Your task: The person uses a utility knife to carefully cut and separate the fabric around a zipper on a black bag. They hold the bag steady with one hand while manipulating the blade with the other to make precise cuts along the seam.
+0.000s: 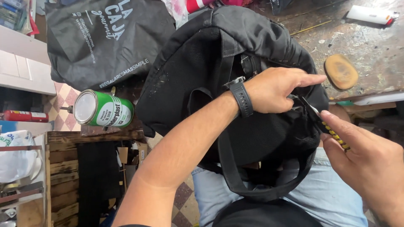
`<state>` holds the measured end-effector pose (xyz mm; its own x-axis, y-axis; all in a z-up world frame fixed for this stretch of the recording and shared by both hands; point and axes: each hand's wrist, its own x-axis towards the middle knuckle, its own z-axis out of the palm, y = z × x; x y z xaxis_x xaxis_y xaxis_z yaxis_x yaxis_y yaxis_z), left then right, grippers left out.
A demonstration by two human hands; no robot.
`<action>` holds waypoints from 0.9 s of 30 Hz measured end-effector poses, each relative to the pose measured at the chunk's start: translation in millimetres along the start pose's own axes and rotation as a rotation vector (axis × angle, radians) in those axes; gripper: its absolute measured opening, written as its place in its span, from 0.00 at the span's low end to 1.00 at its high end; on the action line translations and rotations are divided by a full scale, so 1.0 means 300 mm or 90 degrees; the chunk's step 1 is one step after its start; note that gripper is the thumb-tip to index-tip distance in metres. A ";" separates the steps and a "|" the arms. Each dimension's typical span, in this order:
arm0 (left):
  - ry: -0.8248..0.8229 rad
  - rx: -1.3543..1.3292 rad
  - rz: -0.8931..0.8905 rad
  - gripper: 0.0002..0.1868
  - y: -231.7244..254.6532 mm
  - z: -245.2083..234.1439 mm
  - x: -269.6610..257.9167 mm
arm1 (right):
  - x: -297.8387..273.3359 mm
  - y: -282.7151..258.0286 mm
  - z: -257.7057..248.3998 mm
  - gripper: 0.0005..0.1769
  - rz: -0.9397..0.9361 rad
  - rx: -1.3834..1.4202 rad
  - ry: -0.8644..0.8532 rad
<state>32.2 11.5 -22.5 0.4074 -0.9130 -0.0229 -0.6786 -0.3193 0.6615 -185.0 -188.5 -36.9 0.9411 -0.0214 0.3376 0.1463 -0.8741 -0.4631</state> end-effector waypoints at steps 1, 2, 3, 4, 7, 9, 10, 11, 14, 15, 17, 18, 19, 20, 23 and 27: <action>0.000 -0.001 -0.001 0.46 -0.001 -0.002 0.001 | 0.005 -0.007 -0.003 0.26 0.000 0.000 -0.001; -0.005 -0.002 0.001 0.47 -0.001 -0.005 0.002 | 0.010 -0.014 -0.005 0.25 -0.008 0.006 0.007; -0.009 -0.003 0.001 0.47 -0.001 -0.008 0.002 | 0.015 -0.021 -0.008 0.25 -0.016 0.012 0.014; -0.009 -0.004 0.000 0.47 0.000 -0.007 0.000 | 0.014 -0.021 -0.007 0.25 -0.016 0.013 0.013; -0.004 0.012 0.003 0.46 0.005 -0.011 0.002 | 0.008 -0.016 0.001 0.24 -0.012 0.006 0.016; -0.013 -0.002 0.005 0.46 0.010 -0.017 0.006 | 0.001 -0.008 0.013 0.26 -0.018 -0.069 0.022; -0.014 -0.002 0.006 0.46 0.005 -0.015 0.007 | 0.005 -0.014 0.013 0.26 -0.017 -0.069 0.022; -0.009 0.001 0.016 0.46 0.000 -0.012 0.007 | 0.008 -0.020 0.015 0.26 -0.024 -0.108 0.022; -0.008 -0.015 0.015 0.45 0.016 -0.025 0.002 | 0.024 -0.051 0.003 0.26 -0.037 -0.156 0.021; -0.012 -0.034 0.005 0.45 0.027 -0.033 0.002 | 0.030 -0.063 -0.003 0.25 -0.042 -0.167 0.022; -0.012 -0.045 0.007 0.45 0.028 -0.036 0.004 | 0.015 -0.067 -0.001 0.25 -0.046 -0.202 0.028; -0.013 -0.056 0.009 0.45 0.029 -0.037 0.005 | 0.007 -0.070 -0.001 0.25 -0.049 -0.237 0.034; -0.013 -0.056 0.011 0.45 0.032 -0.040 0.005 | 0.002 -0.069 -0.006 0.25 -0.049 -0.239 0.035; -0.022 -0.055 0.008 0.45 0.034 -0.044 0.006 | -0.003 -0.069 -0.012 0.26 -0.021 -0.208 0.002; -0.034 -0.042 0.005 0.46 0.029 -0.049 0.005 | -0.019 -0.047 -0.013 0.27 -0.008 -0.078 0.009; -0.048 -0.033 0.004 0.46 0.035 -0.059 0.009 | -0.021 -0.057 -0.025 0.24 -0.010 0.010 0.033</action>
<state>37.1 10.2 -2.5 0.3548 -0.9321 -0.0736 -0.6476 -0.3018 0.6997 -195.7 -177.1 -25.0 0.9213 -0.0330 0.3876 0.1666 -0.8668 -0.4699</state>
